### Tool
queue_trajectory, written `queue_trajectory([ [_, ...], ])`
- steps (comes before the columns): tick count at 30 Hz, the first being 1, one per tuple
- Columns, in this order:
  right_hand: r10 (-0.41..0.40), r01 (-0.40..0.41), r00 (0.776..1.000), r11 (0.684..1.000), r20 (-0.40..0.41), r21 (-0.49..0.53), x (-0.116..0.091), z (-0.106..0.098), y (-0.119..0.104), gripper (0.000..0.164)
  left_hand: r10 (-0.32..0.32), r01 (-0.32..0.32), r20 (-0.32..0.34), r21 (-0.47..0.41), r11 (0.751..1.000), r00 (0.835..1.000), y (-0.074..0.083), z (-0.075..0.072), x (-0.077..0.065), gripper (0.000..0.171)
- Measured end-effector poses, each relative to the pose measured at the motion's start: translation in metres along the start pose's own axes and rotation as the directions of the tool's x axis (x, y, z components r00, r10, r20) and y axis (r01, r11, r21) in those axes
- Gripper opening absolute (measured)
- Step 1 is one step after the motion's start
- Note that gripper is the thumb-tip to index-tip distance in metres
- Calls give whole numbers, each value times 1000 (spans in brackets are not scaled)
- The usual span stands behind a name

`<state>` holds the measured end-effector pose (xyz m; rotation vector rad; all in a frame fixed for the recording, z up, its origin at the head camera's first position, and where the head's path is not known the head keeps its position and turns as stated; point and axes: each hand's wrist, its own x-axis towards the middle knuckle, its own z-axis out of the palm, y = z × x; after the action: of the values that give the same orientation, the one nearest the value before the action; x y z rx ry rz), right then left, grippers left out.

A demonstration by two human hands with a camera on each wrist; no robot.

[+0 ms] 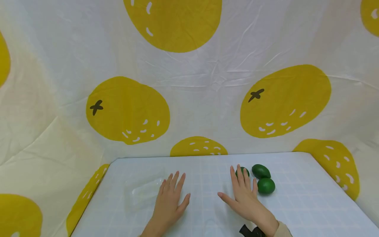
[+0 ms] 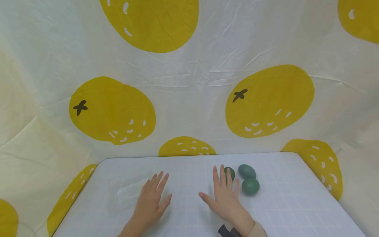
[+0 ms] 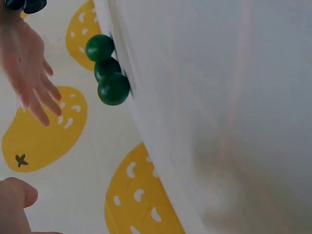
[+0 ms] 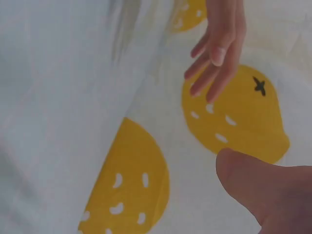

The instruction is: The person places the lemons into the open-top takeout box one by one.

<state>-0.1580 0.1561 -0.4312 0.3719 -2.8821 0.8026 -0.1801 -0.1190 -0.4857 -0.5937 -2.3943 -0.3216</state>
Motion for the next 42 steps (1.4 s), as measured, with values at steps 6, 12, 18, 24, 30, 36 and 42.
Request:
queue_trajectory([
  [6, 20, -28, 997, 994, 75, 105, 8, 0, -20, 98, -26, 6, -110, -175, 985, 994, -14, -17, -2, 52],
  [12, 29, -49, 991, 988, 130, 149, 16, 5, -37, 100, -138, 82, -171, -298, 951, 976, -31, -34, -6, 42],
  [18, -13, -17, 993, 966, 115, 259, 24, 18, -56, 96, -231, 126, -227, -399, 908, 946, -57, -52, -12, 35],
  [24, -29, -16, 995, 891, 92, 453, 29, 43, -75, 96, -287, 135, -295, -446, 885, 911, -92, -65, -19, 34],
  [30, 1, -71, 995, 729, 103, 681, 33, 75, -99, 96, -503, 348, -246, -478, 806, 828, -124, -73, -27, 29],
  [36, 77, -234, 971, 500, 226, 834, 37, 108, -118, 96, -756, 539, -99, -642, 546, 647, -147, -68, -37, 28],
  [42, 131, -251, 967, 352, 218, 902, 38, 143, -132, 96, -819, 622, 318, -780, 60, 477, -161, -59, -47, 53],
])
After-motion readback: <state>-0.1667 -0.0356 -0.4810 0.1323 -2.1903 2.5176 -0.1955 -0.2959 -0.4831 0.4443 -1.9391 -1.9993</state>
